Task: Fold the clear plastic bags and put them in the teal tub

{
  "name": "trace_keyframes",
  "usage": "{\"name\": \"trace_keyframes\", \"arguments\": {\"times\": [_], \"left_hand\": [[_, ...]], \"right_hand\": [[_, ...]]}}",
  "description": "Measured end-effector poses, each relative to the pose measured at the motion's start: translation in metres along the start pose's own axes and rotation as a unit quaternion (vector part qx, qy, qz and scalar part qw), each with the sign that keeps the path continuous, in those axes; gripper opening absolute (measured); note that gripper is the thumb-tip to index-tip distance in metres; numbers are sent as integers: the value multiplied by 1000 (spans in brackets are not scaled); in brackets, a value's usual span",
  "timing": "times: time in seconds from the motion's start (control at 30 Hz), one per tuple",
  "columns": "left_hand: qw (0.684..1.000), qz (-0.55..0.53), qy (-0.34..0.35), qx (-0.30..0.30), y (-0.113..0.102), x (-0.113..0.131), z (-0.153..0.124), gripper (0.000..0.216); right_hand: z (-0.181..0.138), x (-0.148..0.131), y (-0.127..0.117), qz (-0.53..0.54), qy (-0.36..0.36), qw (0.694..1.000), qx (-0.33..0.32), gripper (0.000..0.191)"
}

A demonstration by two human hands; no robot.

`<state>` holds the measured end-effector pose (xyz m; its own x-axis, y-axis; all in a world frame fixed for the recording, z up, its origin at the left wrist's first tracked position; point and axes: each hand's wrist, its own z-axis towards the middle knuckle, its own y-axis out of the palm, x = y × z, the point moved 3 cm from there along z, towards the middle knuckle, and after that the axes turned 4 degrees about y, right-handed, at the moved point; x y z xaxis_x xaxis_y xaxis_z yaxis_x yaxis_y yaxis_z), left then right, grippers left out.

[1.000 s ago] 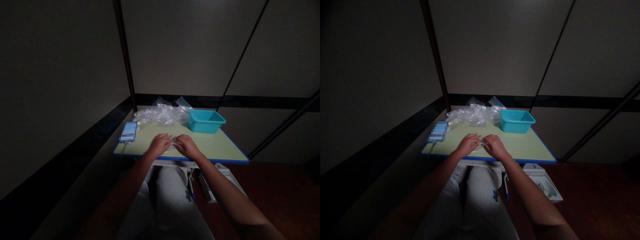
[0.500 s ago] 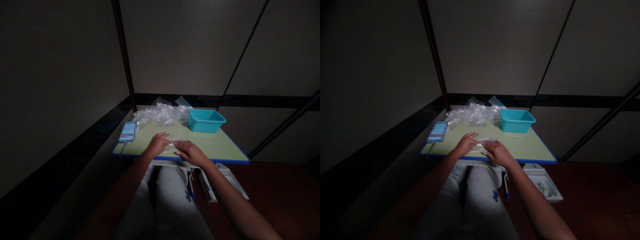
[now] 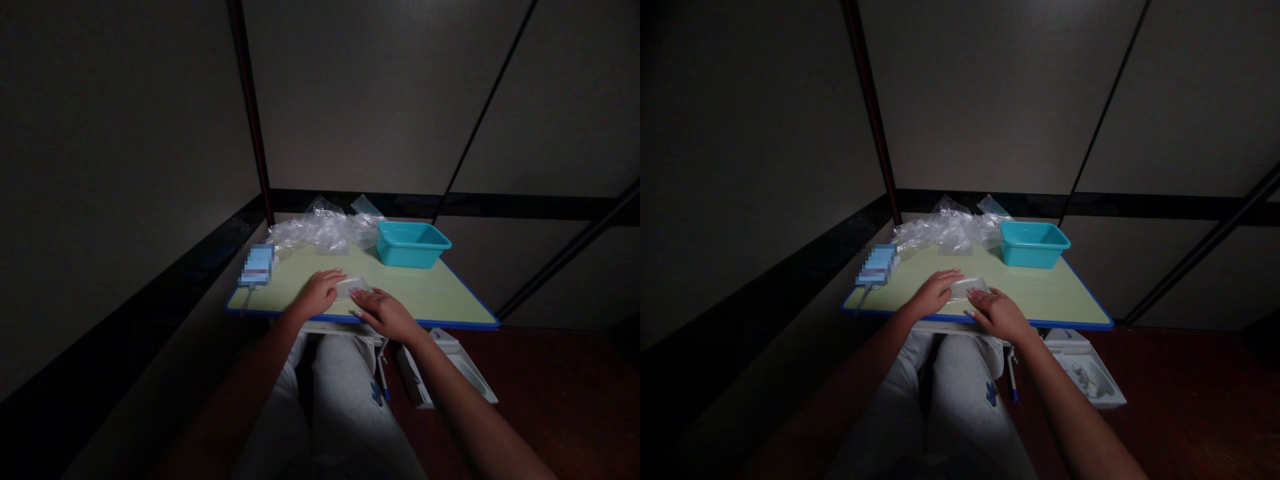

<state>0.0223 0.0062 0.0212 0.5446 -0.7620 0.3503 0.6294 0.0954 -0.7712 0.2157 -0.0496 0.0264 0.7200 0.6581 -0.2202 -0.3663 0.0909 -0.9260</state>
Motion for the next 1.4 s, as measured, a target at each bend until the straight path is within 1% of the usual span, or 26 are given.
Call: {"name": "trace_keyframes", "arguments": {"times": [0.07,0.13,0.23,0.3,0.43,0.53,0.7,0.8,0.97,1.03,1.1,1.17,1.23,1.3,1.4], "left_hand": [[1000,-4,2,-18,1,3,-1,46],[1000,-6,-8,-24,2,2,-2,41],[999,-18,-19,-27,5,0,-2,42],[999,-28,-17,-32,8,-2,-2,43],[998,-38,-20,-43,12,-4,-2,45],[998,-41,-25,-41,12,-5,-2,48],[999,-25,-19,-38,11,-1,-4,49],[999,-16,2,-50,9,3,-3,47],[995,-11,34,-95,7,8,-4,44],[994,-16,39,-98,4,8,-5,42],[994,-18,46,-94,1,8,-7,40],[994,-12,53,-91,-1,10,-8,37],[995,-5,59,-84,-3,12,-8,36],[995,-3,62,-72,-4,14,-8,36],[995,-7,69,-66,-5,16,-8,36]], "right_hand": [[0,-2,-1,-5,-1,1000,-5,45],[-1,-4,-2,-3,-3,1000,-10,47],[-2,-3,-3,8,-3,1000,-14,47],[0,1,-3,16,15,1000,-3,46],[9,12,1,4,82,996,23,50],[17,13,8,-25,100,995,-1,55],[23,7,14,-46,89,993,-57,57],[23,5,15,-49,90,993,-64,59],[22,11,17,-35,92,993,-60,60],[23,18,18,-8,90,995,-41,57],[25,27,16,18,103,994,23,53],[26,38,12,16,161,980,113,45],[25,47,8,-10,241,953,182,34],[25,51,6,-43,302,929,209,28],[26,50,5,-74,349,914,194,29]]}}
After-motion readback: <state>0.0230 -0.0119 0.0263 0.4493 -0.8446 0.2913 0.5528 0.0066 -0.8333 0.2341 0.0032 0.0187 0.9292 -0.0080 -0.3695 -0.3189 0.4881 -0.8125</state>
